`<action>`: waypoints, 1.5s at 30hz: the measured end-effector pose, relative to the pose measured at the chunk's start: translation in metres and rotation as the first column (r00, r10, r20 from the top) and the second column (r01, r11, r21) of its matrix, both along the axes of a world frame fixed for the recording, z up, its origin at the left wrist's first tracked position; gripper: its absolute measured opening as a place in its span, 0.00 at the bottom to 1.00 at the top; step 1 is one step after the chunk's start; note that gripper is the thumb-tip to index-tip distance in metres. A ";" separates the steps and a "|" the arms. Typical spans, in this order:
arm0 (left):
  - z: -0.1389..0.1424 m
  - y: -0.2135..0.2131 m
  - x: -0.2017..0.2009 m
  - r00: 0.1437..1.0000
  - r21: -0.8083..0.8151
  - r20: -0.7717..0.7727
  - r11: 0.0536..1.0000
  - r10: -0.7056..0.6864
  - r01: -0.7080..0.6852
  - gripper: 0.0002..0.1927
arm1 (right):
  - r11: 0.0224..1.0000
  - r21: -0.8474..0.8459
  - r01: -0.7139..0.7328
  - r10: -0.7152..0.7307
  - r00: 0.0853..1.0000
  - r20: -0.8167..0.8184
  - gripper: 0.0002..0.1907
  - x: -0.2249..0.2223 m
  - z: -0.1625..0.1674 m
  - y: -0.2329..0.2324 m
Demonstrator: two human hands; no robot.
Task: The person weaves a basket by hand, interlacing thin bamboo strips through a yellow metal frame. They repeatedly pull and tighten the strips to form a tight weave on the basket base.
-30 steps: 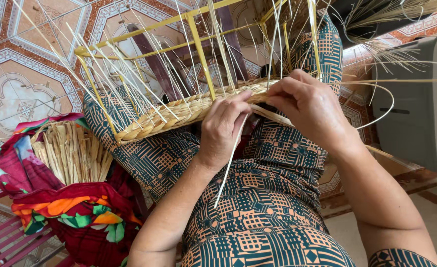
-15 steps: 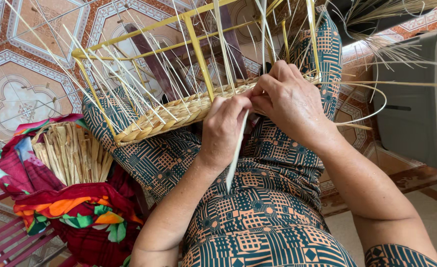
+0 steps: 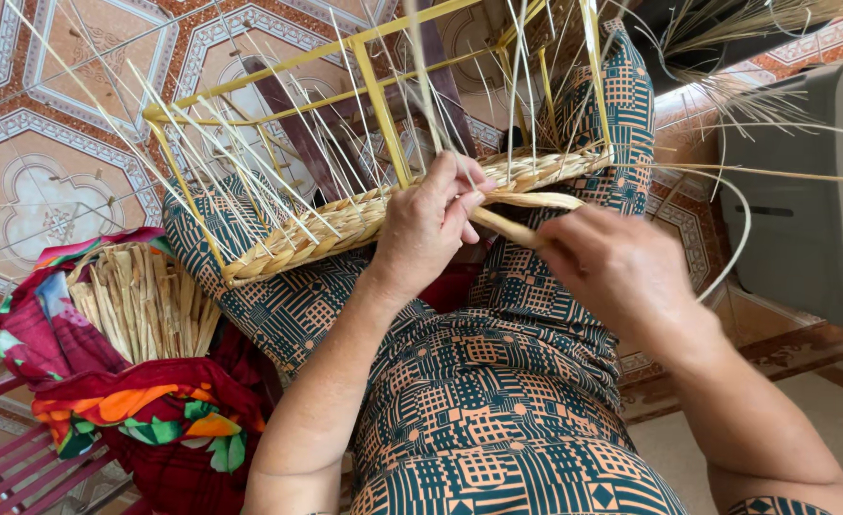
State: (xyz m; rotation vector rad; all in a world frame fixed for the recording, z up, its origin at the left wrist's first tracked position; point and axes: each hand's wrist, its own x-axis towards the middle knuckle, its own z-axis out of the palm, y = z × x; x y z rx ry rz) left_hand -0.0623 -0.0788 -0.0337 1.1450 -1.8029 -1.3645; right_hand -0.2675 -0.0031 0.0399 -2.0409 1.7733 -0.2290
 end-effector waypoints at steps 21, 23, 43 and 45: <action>-0.003 0.018 -0.022 0.981 -0.258 0.077 0.954 0.179 -0.154 0.07 | 0.974 -0.225 0.008 0.073 0.935 0.348 0.17 0.027 0.059 0.016; -0.005 0.019 -0.020 0.986 -0.401 0.065 0.909 0.152 -0.113 0.05 | 0.980 -0.198 0.031 -0.003 0.990 0.141 0.24 0.023 0.021 0.002; -0.007 0.019 -0.011 0.991 -0.579 0.117 0.815 0.070 0.010 0.12 | 0.956 -0.171 0.238 -0.128 0.865 0.485 0.16 0.012 -0.053 -0.038; 0.001 0.015 -0.011 0.992 -0.498 0.118 0.867 0.041 0.024 0.12 | 0.914 -0.305 0.268 -0.116 0.892 0.436 0.12 0.013 -0.056 -0.041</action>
